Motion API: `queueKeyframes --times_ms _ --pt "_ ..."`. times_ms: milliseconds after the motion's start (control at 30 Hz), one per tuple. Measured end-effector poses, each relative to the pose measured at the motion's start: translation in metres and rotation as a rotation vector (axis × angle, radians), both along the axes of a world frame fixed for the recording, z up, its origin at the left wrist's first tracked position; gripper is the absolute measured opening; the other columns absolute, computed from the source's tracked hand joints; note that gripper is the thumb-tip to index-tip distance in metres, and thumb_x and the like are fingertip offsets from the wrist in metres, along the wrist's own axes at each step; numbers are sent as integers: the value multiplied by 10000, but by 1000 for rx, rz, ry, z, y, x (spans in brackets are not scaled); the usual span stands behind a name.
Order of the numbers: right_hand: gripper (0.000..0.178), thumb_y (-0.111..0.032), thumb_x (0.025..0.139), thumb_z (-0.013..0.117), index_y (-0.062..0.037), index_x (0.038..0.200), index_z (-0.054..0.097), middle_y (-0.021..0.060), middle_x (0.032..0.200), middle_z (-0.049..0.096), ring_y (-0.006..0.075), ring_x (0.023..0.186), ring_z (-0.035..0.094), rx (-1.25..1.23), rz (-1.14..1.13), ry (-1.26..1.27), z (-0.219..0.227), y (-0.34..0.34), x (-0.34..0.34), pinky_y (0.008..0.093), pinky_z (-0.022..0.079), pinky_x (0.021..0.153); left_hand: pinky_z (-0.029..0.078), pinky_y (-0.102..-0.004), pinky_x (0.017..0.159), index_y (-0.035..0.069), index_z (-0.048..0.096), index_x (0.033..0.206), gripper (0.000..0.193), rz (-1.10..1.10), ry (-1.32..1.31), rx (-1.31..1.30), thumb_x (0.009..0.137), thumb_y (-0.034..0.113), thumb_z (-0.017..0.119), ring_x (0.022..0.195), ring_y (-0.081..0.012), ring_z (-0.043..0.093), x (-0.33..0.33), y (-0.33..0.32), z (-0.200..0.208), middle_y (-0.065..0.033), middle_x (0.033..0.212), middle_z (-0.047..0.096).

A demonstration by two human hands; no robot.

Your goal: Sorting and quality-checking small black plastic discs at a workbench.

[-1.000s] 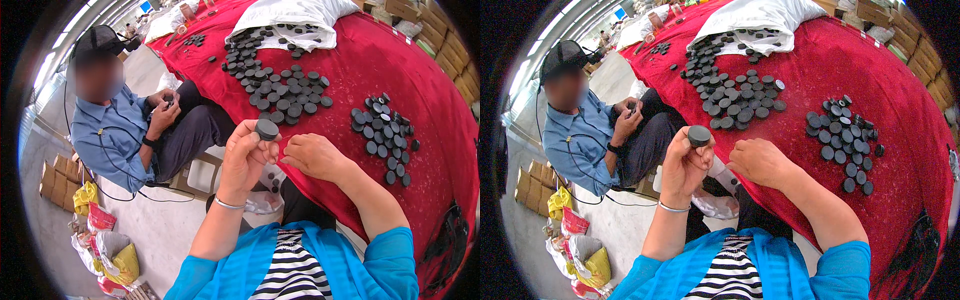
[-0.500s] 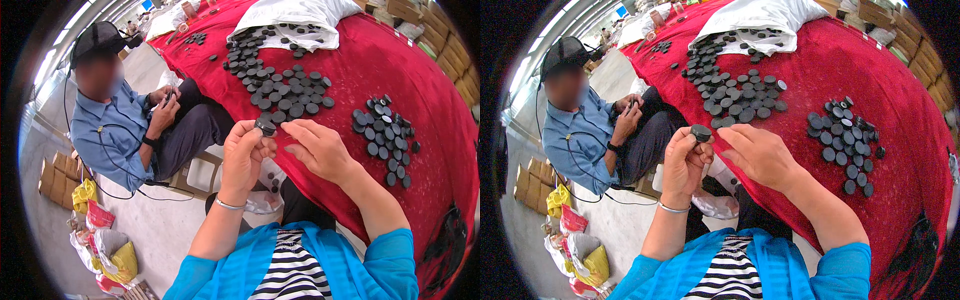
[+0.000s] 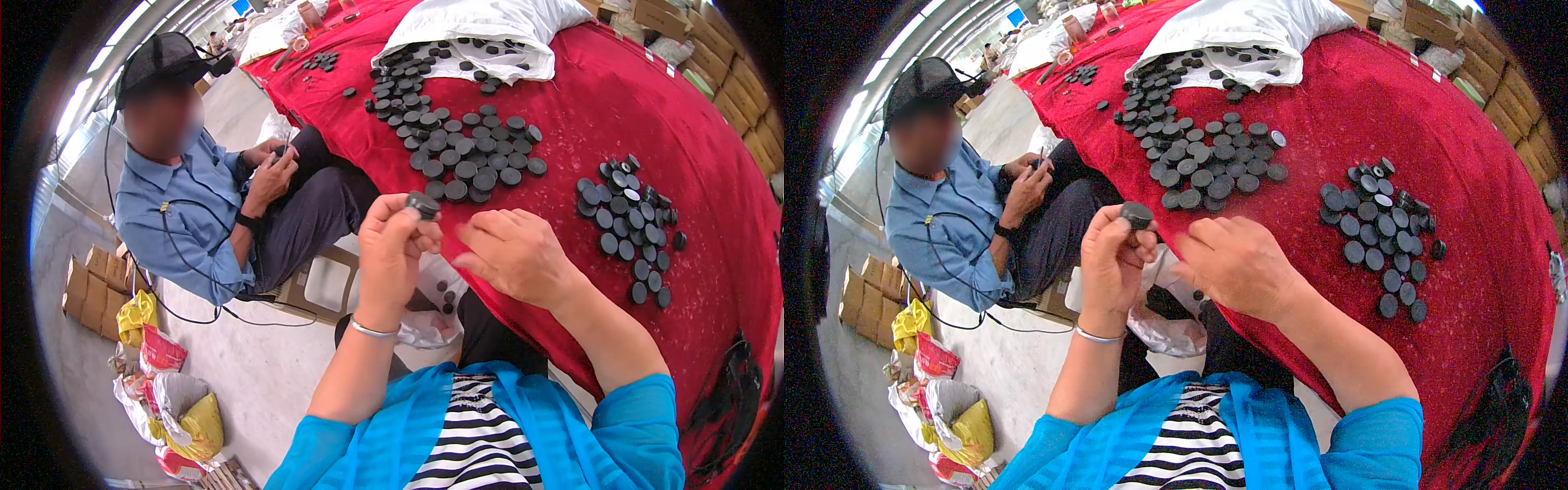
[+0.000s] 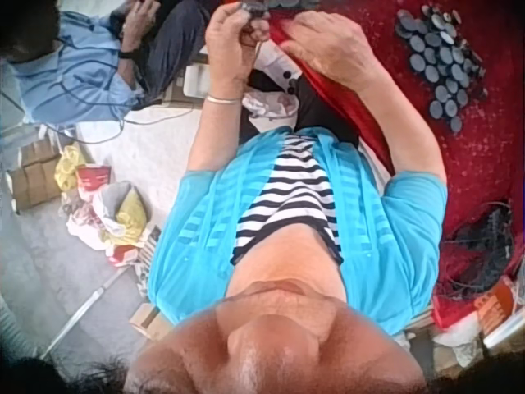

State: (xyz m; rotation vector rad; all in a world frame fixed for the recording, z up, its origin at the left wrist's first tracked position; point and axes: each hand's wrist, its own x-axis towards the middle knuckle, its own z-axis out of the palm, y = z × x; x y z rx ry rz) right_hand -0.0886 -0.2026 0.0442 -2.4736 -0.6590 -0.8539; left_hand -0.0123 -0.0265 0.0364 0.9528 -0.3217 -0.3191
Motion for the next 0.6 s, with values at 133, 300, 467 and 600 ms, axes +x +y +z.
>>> queueKeyframes --times_ms 133,300,467,600 --pt "236 -297 842 622 -68 784 627 63 743 557 265 701 592 -163 -14 175 -19 -3 3 389 488 622 530 -272 584 -12 535 1028 169 -59 -40 -112 905 104 531 689 -160 636 0 6 6 -171 898 653" --pt "253 -294 848 624 -68 734 614 72 756 563 273 684 590 -99 21 266 -20 0 3 390 484 616 526 -274 587 -16 533 1038 176 -91 -51 -123 909 102 525 690 -171 630 -3 8 5 -185 911 646" --pt "241 -287 862 607 -65 767 609 82 775 563 280 703 588 -98 52 283 -24 -3 4 392 484 612 525 -276 593 -16 532 1047 179 -114 -41 -122 912 100 517 685 -178 622 -4 5 5 -187 917 642" --pt "230 -280 866 601 -66 781 606 87 776 556 284 715 584 -107 70 289 -29 -4 6 397 481 616 522 -244 546 13 539 1019 244 -64 -51 -29 891 216 580 663 -170 632 -4 3 5 -177 899 643"
